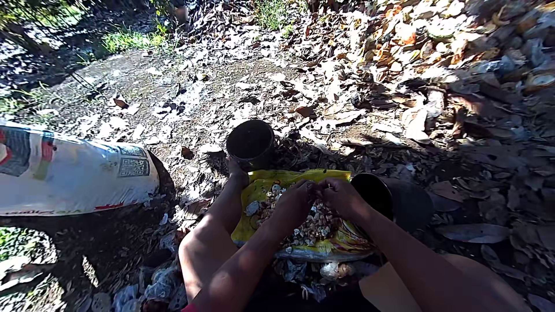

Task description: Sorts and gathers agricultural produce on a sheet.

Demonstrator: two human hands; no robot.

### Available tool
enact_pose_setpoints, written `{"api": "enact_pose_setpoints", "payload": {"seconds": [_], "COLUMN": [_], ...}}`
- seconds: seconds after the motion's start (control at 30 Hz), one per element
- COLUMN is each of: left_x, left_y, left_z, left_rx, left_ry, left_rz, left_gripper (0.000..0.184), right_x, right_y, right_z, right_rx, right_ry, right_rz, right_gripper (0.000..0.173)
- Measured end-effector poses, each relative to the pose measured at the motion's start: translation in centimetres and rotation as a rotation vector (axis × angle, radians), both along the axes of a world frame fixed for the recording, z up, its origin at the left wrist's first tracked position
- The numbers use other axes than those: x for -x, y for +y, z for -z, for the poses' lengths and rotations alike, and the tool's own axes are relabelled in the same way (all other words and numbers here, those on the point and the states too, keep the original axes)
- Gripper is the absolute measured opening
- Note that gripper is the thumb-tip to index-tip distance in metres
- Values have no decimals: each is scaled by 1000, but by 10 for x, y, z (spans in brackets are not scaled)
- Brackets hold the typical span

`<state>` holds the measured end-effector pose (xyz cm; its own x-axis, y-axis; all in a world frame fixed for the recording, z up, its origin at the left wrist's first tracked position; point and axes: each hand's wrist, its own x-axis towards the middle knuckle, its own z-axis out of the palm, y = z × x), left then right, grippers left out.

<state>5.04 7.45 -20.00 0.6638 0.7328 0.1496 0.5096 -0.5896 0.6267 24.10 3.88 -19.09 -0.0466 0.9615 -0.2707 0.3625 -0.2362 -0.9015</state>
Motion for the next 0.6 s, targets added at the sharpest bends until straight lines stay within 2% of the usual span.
{"api": "enact_pose_setpoints", "payload": {"seconds": [0.13,0.3,0.43,0.6], "left_x": [6,20,25,27], "left_y": [7,16,21,22], "left_z": [1,4,9,11], "left_rx": [256,408,507,711], "left_ry": [-229,-140,-59,-247], "left_rz": [-81,-129,-190,-230], "left_gripper": [24,31,54,48], "right_x": [1,1,3,7], "right_y": [3,3,3,2], "right_z": [2,8,14,15], "right_rx": [-34,-81,-76,-103], "right_ry": [47,-197,-330,-388], "right_rz": [33,-63,-198,-220], "right_gripper": [18,32,37,43]}}
